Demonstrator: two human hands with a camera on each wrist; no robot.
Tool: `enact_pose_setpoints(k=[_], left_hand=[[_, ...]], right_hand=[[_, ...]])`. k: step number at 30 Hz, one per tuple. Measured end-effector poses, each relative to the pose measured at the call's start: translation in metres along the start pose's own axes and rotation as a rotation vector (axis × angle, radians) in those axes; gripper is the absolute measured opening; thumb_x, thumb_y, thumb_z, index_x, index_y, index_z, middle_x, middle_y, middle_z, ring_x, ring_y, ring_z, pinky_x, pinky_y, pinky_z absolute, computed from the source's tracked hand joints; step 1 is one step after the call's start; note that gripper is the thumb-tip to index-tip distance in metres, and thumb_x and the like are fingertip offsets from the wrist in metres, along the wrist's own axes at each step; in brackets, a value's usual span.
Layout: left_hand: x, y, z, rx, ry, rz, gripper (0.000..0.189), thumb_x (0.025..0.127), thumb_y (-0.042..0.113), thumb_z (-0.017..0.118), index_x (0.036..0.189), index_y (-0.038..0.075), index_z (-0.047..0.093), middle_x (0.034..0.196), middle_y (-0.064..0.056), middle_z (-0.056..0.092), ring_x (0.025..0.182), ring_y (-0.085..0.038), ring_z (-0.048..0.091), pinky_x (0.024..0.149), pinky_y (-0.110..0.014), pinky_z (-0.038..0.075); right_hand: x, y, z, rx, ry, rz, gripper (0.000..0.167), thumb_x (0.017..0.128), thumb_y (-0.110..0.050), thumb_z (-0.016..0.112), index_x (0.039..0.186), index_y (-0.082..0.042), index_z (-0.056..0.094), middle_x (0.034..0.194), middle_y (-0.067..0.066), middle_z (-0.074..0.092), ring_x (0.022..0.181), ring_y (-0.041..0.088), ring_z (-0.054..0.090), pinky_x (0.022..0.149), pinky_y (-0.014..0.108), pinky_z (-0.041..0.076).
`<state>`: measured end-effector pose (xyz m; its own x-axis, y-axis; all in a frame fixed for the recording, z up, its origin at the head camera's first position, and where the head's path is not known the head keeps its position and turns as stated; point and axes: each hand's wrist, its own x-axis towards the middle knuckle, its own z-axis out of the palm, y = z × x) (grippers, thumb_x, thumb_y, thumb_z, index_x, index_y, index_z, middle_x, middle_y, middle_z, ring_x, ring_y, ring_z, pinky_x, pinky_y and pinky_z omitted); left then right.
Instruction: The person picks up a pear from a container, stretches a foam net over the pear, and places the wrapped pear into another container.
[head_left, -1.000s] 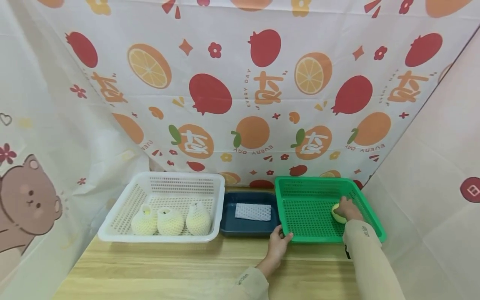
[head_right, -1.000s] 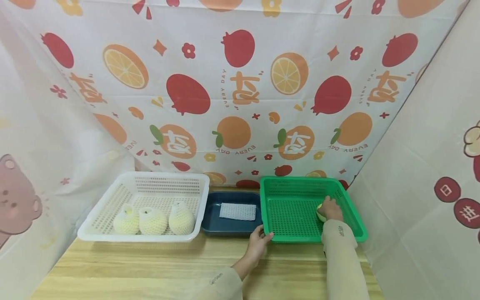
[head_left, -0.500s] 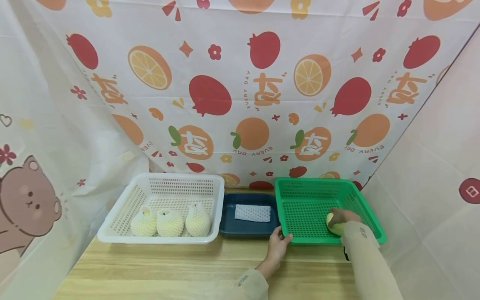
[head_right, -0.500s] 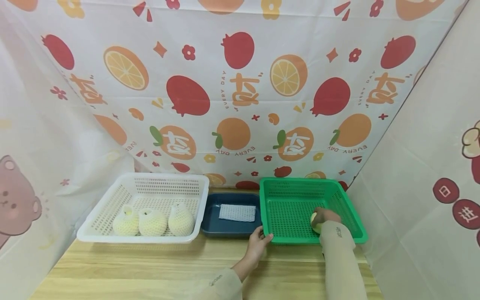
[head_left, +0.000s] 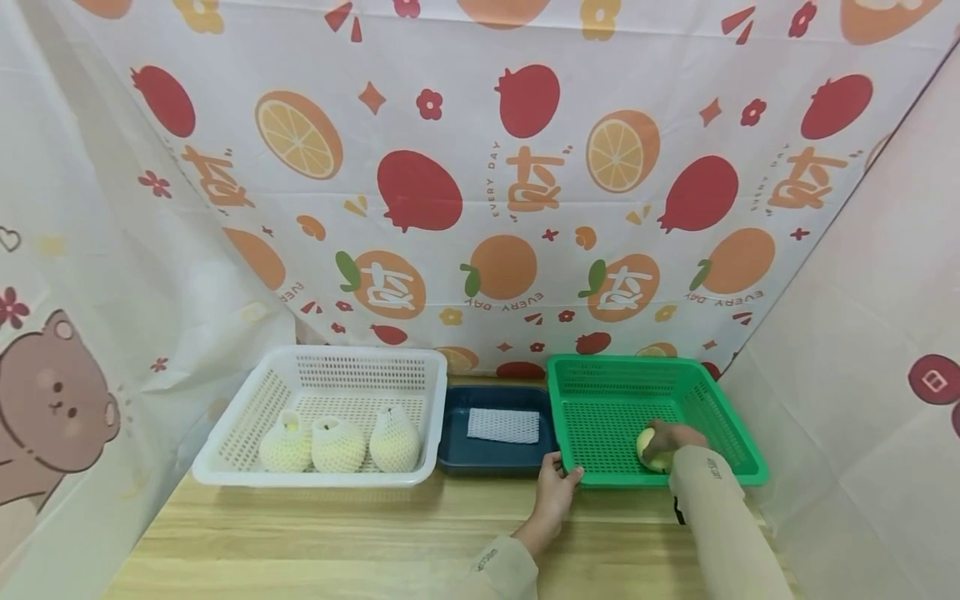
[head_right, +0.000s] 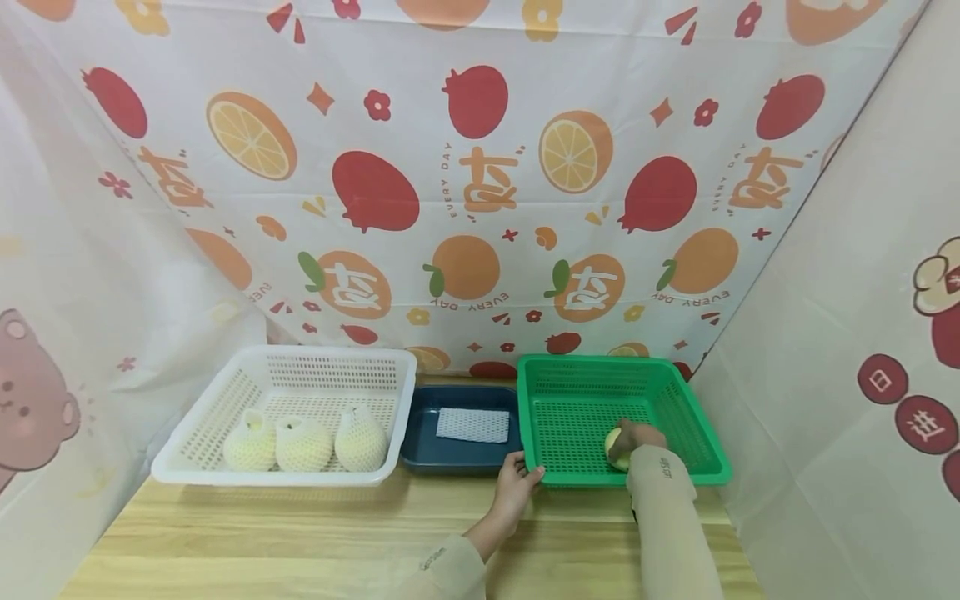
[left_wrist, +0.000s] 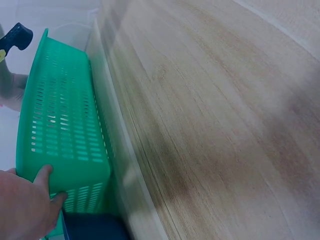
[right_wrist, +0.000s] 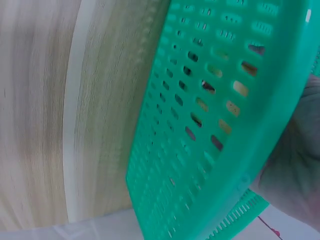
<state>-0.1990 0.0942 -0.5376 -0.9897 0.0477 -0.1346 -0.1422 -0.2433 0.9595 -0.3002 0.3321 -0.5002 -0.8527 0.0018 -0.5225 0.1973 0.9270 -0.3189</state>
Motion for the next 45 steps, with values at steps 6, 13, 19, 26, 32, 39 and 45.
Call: enact_pose_setpoints(k=[6,13,19,26,32,39,45], left_hand=[[-0.001,-0.001,-0.001,-0.008,0.002,-0.008,0.042,0.090,0.004,0.057,0.124,-0.011,0.037,0.115,-0.023,0.048,0.098,-0.024,0.054,0.079,-0.036,0.048],[-0.001,-0.001,-0.002,0.020,0.010,0.012,0.040,0.090,0.004,0.058,0.122,-0.011,0.039,0.112,-0.018,0.050,0.097,-0.023,0.054,0.078,-0.036,0.049],[0.001,-0.006,-0.001,0.103,0.031,0.029,0.042,0.089,0.010,0.060,0.121,-0.010,0.042,0.115,-0.020,0.049,0.105,-0.031,0.050,0.080,-0.037,0.047],[0.000,-0.004,-0.001,0.079,0.048,0.039,0.046,0.088,0.011,0.062,0.122,-0.011,0.041,0.118,-0.022,0.047,0.111,-0.039,0.045,0.084,-0.041,0.045],[0.001,-0.004,-0.001,0.124,0.135,0.186,0.045,0.084,0.006,0.066,0.121,-0.007,0.044,0.119,-0.021,0.048,0.109,-0.036,0.048,0.085,-0.042,0.045],[0.007,0.013,-0.006,0.565,-0.136,0.590,0.064,0.083,0.012,0.068,0.138,0.011,0.035,0.141,-0.007,0.033,0.127,-0.026,0.032,0.095,-0.049,0.035],[0.010,0.022,-0.009,0.700,-0.314,0.682,0.075,0.082,0.016,0.071,0.143,0.010,0.028,0.149,-0.002,0.019,0.131,-0.025,0.025,0.095,-0.047,0.036]], right_hand=[[0.003,-0.010,0.004,0.191,-0.003,-0.030,0.079,0.077,-0.021,0.068,0.141,-0.001,0.027,0.103,0.024,0.044,0.082,0.034,0.049,0.060,0.042,0.049],[0.004,-0.029,0.005,0.388,-0.031,-0.118,0.079,0.080,-0.018,0.065,0.140,0.005,0.019,0.113,0.031,0.037,0.087,0.037,0.051,0.073,0.052,0.049],[-0.003,-0.041,0.007,0.469,0.013,-0.144,0.074,0.083,-0.025,0.065,0.136,0.006,0.023,0.110,0.028,0.040,0.083,0.034,0.053,0.070,0.049,0.051],[-0.018,-0.049,0.012,0.611,0.051,-0.151,0.068,0.086,-0.039,0.061,0.128,0.004,0.030,0.098,0.023,0.046,0.074,0.029,0.056,0.060,0.040,0.053],[-0.033,-0.056,0.021,0.701,0.046,-0.178,0.068,0.088,-0.043,0.056,0.129,0.005,0.030,0.097,0.021,0.047,0.075,0.028,0.057,0.057,0.036,0.054],[-0.046,-0.067,0.026,0.793,-0.019,-0.240,0.068,0.088,-0.047,0.055,0.129,0.004,0.035,0.094,0.019,0.052,0.079,0.030,0.059,0.062,0.037,0.054],[-0.057,-0.072,0.023,0.797,-0.133,-0.309,0.067,0.092,-0.049,0.047,0.131,0.003,0.035,0.096,0.020,0.052,0.078,0.032,0.061,0.065,0.037,0.054]])
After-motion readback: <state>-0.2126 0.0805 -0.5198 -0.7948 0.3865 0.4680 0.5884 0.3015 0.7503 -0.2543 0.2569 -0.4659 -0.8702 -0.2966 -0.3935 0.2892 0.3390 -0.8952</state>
